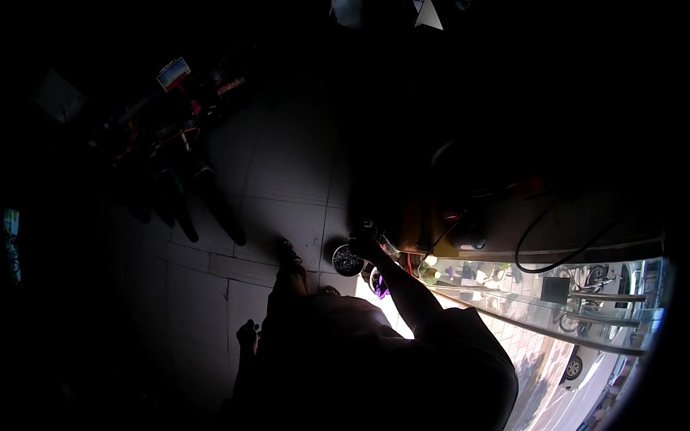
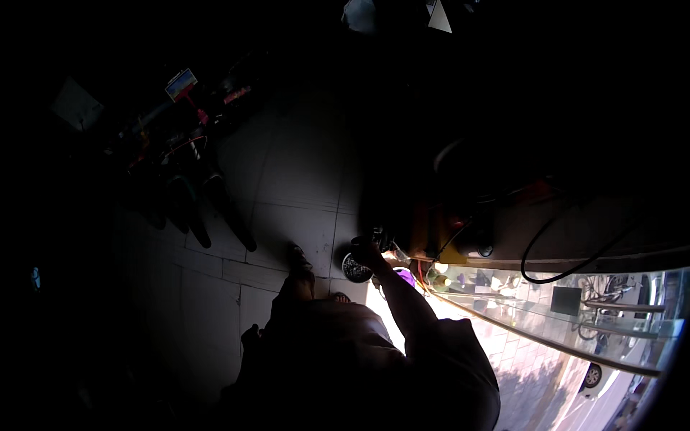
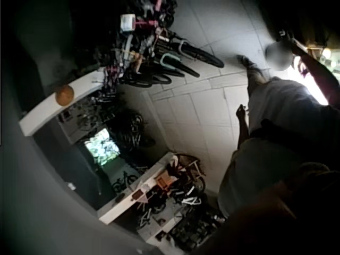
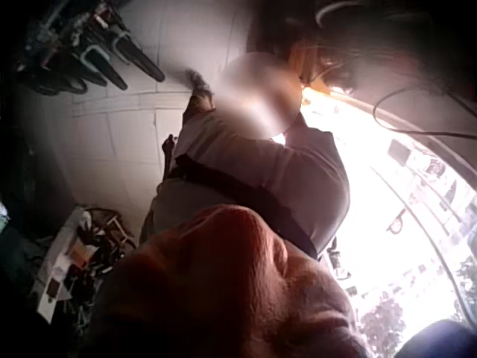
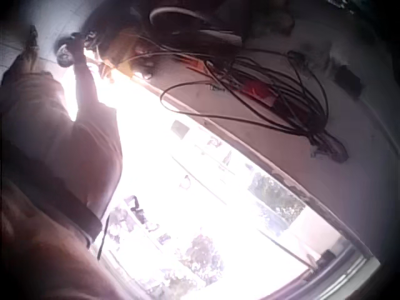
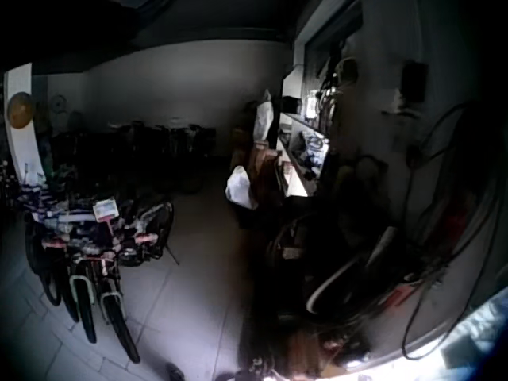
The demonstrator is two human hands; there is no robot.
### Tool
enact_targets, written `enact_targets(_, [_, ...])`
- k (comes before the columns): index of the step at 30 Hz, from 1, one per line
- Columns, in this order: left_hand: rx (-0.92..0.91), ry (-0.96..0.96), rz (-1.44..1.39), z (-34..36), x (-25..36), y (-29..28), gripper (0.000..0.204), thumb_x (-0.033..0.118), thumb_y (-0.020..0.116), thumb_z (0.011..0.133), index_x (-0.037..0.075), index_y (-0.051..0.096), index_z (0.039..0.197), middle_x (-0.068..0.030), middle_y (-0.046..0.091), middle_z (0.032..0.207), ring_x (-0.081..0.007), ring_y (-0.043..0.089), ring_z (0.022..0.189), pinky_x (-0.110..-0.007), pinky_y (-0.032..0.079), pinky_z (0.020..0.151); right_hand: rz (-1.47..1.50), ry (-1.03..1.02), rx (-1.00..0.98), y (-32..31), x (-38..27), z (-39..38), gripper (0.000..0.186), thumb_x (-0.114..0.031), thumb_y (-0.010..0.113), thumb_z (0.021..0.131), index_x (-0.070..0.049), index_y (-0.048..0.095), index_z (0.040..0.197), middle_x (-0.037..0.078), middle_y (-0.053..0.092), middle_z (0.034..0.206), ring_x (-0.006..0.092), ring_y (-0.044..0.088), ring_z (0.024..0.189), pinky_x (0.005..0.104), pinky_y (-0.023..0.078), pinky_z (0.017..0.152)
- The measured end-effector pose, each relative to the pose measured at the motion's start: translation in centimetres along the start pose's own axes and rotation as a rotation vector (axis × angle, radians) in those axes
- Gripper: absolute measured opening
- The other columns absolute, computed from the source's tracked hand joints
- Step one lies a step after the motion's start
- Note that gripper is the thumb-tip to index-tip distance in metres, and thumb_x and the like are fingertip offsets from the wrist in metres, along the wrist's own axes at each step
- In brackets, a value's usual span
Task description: The person works on a white scooter parked on a sidewalk, using a manual screwdriver to remove screws from the seat area. They then retrieve a power drill and a toolbox from a nearby shop, select a drill bit, and use the drill to remove additional screws from the scooter's seat assembly.
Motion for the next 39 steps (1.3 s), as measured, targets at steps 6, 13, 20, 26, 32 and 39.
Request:
enact_targets(6, [-0.071, -0.094, -0.298, 18.4, 17.1, -3.9, 0.038, 0.038, 0.066, 0.104, 0.008, 0.066, 0.127, -0.0065, 0.071, 0.099, -0.0176, 0.066, 0.078, -0.032, 0.049, 0.060, 0.525, 0.664, -0.148, -3.2, -1.0, 12.9, 0.019, -0.010, 0.072, 0.091, -0.008, 0.072, 0.110, 0.007, 0.073, 0.105, 0.0217, 0.072, 0.103, 0.0367, 0.059, 0.090])
enact_targets(13, [-0.464, 0.701, 0.142, 32.6, 64.7, 4.5, 0.037, 0.030, 0.066, 0.106, -0.001, 0.065, 0.126, -0.0169, 0.070, 0.099, -0.0242, 0.071, 0.087, -0.037, 0.055, 0.076, 1.117, 0.472, 0.382, -13.1, -3.7, 18.6, 0.035, -0.031, 0.065, 0.103, -0.006, 0.066, 0.128, 0.009, 0.072, 0.116, 0.0253, 0.073, 0.106, 0.0419, 0.061, 0.082])
enact_targets(20, [-0.743, 0.902, -0.090, 31.2, 96.9, 19.6, 0.043, 0.032, 0.064, 0.107, -0.005, 0.064, 0.129, -0.0119, 0.074, 0.110, -0.0154, 0.070, 0.096, -0.032, 0.056, 0.082, 0.625, 0.338, 0.627, -23.2, 1.1, 32.9, 0.041, -0.018, 0.062, 0.103, -0.005, 0.059, 0.142, 0.010, 0.070, 0.124, 0.0225, 0.072, 0.102, 0.0352, 0.060, 0.082])
enact_targets(26, [-0.924, 0.944, -0.133, 33.1, 112.5, 34.4, 0.047, 0.037, 0.066, 0.106, -0.003, 0.066, 0.130, -0.0059, 0.073, 0.105, -0.0100, 0.069, 0.089, -0.025, 0.055, 0.074, 0.341, 0.198, 0.807, -38.7, -2.8, 51.1, 0.047, -0.014, 0.058, 0.103, -0.002, 0.050, 0.148, 0.020, 0.061, 0.136, 0.0323, 0.064, 0.119, 0.0419, 0.051, 0.100])
enact_targets(32, [-1.027, 0.763, 0.371, 34.2, 119.6, 45.9, 0.048, 0.042, 0.070, 0.102, -0.002, 0.067, 0.122, -0.0061, 0.073, 0.088, -0.0094, 0.066, 0.063, -0.024, 0.043, 0.045, -0.278, 0.489, 1.105, -47.9, -5.4, 51.1, 0.057, -0.010, 0.061, 0.094, 0.003, 0.045, 0.148, 0.025, 0.049, 0.145, 0.0451, 0.047, 0.135, 0.0559, 0.041, 0.112])
enact_targets(39, [-1.284, 0.520, 0.568, 36.4, 120.1, 50.4, 0.043, 0.046, 0.065, 0.104, 0.003, 0.067, 0.106, -0.0040, 0.066, 0.081, -0.0105, 0.062, 0.055, -0.024, 0.035, 0.042, -0.519, 1.086, 1.219, -47.0, -8.4, 45.8, 0.069, -0.011, 0.068, 0.089, 0.001, 0.042, 0.151, 0.028, 0.040, 0.154, 0.0498, 0.037, 0.143, 0.0598, 0.035, 0.117])
Point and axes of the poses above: each hand's wrist, its own z-axis towards the middle knuckle, its own y-axis out of the palm, x = y × z, the point moved 7 cm from there along z, towards the middle knuckle
